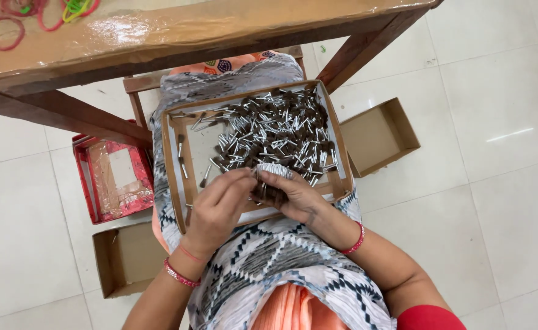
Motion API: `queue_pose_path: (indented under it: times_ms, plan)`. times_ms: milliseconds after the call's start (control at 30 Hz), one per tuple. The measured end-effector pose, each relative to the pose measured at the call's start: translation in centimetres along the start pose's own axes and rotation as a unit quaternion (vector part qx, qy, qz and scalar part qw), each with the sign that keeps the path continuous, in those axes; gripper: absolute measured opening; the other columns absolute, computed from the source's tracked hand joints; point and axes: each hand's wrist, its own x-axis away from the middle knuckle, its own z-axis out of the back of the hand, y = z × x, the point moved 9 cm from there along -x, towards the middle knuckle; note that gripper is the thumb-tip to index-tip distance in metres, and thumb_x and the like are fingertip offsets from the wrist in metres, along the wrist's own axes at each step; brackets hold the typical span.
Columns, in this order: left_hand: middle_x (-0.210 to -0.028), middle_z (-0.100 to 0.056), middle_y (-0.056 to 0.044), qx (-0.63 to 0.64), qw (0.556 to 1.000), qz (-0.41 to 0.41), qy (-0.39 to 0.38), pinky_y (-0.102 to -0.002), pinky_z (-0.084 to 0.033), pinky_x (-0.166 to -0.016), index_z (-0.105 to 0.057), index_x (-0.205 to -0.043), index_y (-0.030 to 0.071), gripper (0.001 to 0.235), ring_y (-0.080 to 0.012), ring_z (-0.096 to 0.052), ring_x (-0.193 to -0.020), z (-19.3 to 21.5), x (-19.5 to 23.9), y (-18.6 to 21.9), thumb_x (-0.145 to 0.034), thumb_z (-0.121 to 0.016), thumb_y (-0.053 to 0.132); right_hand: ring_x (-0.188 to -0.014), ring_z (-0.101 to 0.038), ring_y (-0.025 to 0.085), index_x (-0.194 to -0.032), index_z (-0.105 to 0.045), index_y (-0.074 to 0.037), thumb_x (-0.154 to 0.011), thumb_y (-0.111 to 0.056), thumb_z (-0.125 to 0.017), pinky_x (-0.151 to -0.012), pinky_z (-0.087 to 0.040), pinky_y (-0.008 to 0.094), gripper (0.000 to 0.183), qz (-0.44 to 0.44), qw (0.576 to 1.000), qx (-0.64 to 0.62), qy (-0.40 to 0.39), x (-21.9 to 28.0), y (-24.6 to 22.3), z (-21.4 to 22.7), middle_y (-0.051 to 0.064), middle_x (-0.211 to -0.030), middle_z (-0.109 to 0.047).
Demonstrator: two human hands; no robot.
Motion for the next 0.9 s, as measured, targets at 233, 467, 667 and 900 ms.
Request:
queue_pose_path:
  times_ms: [233,467,667,900]
  plan:
    - [-0.122,-0.063,-0.013,0.068,0.998,-0.009,-0.009,-0.042,-0.053,-0.104,-0.065,-0.117,0.006,0.042,-0.0303,-0.061,-0.123,-0.3,-0.8,-0.2,-0.082,-0.086,0.017,-0.096,-0.073,0.027,-0.118,-0.069,0.001,-0.092,-0.009,-0.074,-0.086,-0.062,0.040,0.029,0.039,0.997,0.034,-0.049,0.2,-0.8,0.1,0.012,-0.108,-0.075]
    - [-0.137,-0.065,-0.007,0.090,0.979,-0.006,-0.185,-0.040,-0.052,-0.110,-0.057,-0.139,0.010,0.070,-0.0300,-0.063,-0.129,-4.8,-1.0,-1.9,-0.076,-0.085,0.019,-0.101,-0.073,0.022,-0.129,-0.062,-0.005,-0.087,-0.002,-0.073,-0.089,-0.062,0.037,0.044,0.040,0.992,0.102,-0.061,0.4,-0.2,-0.7,0.009,-0.109,-0.074]
    - [-0.127,-0.067,-0.015,0.118,0.974,0.125,-0.145,-0.042,-0.054,-0.095,-0.060,-0.129,0.006,0.053,-0.0317,-0.065,-0.115,0.6,-0.7,-5.7,-0.085,-0.082,0.025,-0.096,-0.074,0.026,-0.121,-0.065,0.002,-0.088,-0.006,-0.077,-0.091,-0.063,0.042,0.037,0.055,0.992,0.114,0.001,0.6,-2.8,1.1,0.013,-0.103,-0.076]
    - [-0.098,-0.070,-0.012,-0.084,0.952,0.193,-0.221,-0.044,-0.053,-0.081,-0.067,-0.105,0.007,0.027,-0.0331,-0.066,-0.097,-1.1,4.8,-7.9,-0.088,-0.076,0.025,-0.092,-0.073,0.024,-0.117,-0.068,0.001,-0.088,-0.005,-0.079,-0.090,-0.063,0.042,0.031,0.111,0.991,0.057,0.051,1.3,-4.4,1.9,0.010,-0.101,-0.074]
